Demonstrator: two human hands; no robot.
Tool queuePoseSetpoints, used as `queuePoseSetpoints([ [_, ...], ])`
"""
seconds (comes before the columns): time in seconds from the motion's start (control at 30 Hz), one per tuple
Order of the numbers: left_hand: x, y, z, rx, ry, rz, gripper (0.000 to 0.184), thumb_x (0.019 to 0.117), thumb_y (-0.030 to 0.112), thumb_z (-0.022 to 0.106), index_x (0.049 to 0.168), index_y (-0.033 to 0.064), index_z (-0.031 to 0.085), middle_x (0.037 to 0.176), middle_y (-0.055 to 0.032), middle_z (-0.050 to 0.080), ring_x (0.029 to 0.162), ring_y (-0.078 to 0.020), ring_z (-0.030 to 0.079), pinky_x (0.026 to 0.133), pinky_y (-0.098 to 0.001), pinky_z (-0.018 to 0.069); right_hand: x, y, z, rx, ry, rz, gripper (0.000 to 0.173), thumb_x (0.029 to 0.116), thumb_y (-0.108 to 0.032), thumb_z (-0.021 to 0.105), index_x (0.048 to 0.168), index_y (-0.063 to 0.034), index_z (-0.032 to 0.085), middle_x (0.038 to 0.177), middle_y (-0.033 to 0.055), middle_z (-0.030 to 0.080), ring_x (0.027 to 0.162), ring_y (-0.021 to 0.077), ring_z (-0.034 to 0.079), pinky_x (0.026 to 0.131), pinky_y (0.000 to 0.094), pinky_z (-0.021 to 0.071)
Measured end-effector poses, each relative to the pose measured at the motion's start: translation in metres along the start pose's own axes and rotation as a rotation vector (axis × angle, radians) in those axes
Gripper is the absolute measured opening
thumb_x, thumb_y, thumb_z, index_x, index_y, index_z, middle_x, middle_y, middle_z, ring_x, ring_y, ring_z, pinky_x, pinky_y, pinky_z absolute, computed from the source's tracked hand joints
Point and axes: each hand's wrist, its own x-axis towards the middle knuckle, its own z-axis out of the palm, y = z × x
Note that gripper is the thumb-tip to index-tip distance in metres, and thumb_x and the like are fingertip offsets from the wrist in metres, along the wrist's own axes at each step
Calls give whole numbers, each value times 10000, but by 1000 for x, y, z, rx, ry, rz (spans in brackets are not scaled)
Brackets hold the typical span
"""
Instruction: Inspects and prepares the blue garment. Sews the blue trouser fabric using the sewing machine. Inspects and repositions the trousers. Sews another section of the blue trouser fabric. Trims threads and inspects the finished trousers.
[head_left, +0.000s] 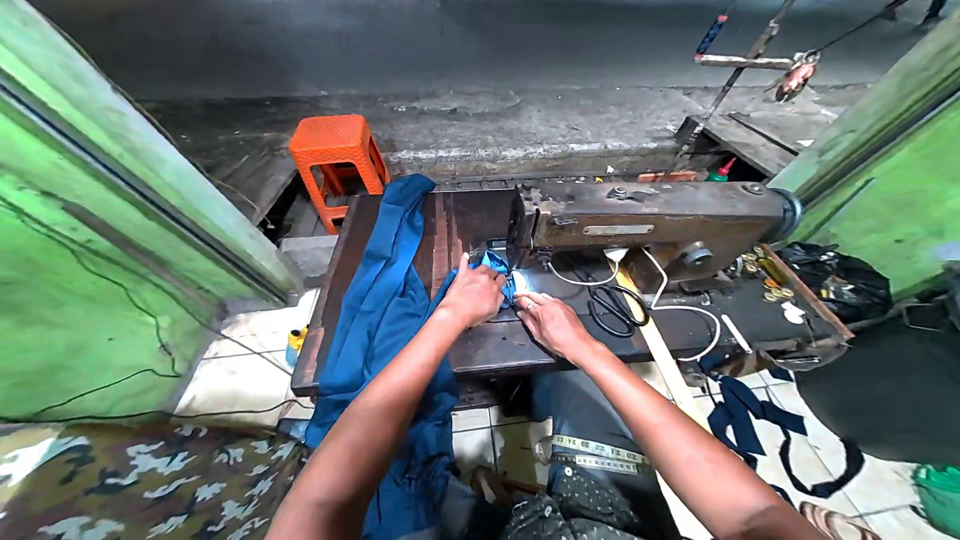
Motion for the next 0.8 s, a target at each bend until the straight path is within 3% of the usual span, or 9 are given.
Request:
queuePoseSetpoints([
  [0.07,7,-6,-9,102,20,30,234,937,62,640,1148,68,740,1112,-135,721,1203,-364,612,1145,-708,261,2,-1,-3,13,-5,22,401,1095,-280,415,1382,-99,629,1429,84,617,1298,260,602,1107,444,460],
  [0.13,6,-8,-23,180,7,40,218,932,-8,625,1092,65,753,1108,-137,722,1258,-386,572,1158,-683,266,6,-1,-6,21,-30,58,401,1090,-307,438,1384,-111,628,1375,110,639,1240,279,636,1063,469,492],
  [0.2,-5,-6,-36,223,31,98,156,920,51,666,1009,104,782,1070,-106,731,1240,-365,579,1140,-641,316,9,-1,-9,48,-39,80,390,1077,-324,475,1359,-113,641,1314,132,656,1187,304,655,1018,501,514],
  [0.27,-19,0,-38,158,69,218,104,938,206,704,967,159,792,1050,-70,731,1228,-330,587,1121,-604,362,10,0,-11,72,-30,88,372,1062,-323,507,1324,-108,660,1279,137,665,1157,319,663,987,525,527],
  [0.33,-30,12,-34,35,31,301,182,985,264,638,1053,183,785,1111,-50,722,1314,-288,546,1205,-575,292,8,-2,-12,73,-32,92,364,1063,-306,507,1328,-109,660,1307,131,662,1175,324,660,993,539,523],
  [0.43,-38,30,-17,-97,-58,366,256,1035,218,552,1129,77,745,1223,-142,687,1331,-316,547,1246,-561,220,-3,-8,-4,15,9,23,356,1052,-221,502,1354,-110,655,1391,101,639,1258,309,618,1060,505,485],
  [0.57,-40,35,-2,-143,-24,381,282,1045,254,536,1142,74,730,1169,-156,684,1193,-326,615,1121,-523,390,-29,-13,13,-34,159,-94,309,1022,-185,536,1246,-99,730,1325,90,684,1190,314,641,1033,474,494],
  [0.73,-49,37,5,-101,72,249,317,1017,272,587,1214,36,666,1212,-172,664,1210,-343,608,1057,-547,428,-37,-7,27,2,336,-151,269,1006,-186,564,1143,-83,772,1221,88,732,1123,301,680,986,456,532],
  [0.8,-50,38,6,-60,109,131,362,1000,217,609,1310,33,631,1279,-176,654,1255,-344,595,1066,-546,424,-33,-4,24,60,343,-141,287,1023,-227,555,1134,-77,773,1198,90,739,1122,289,684,992,446,532],
])
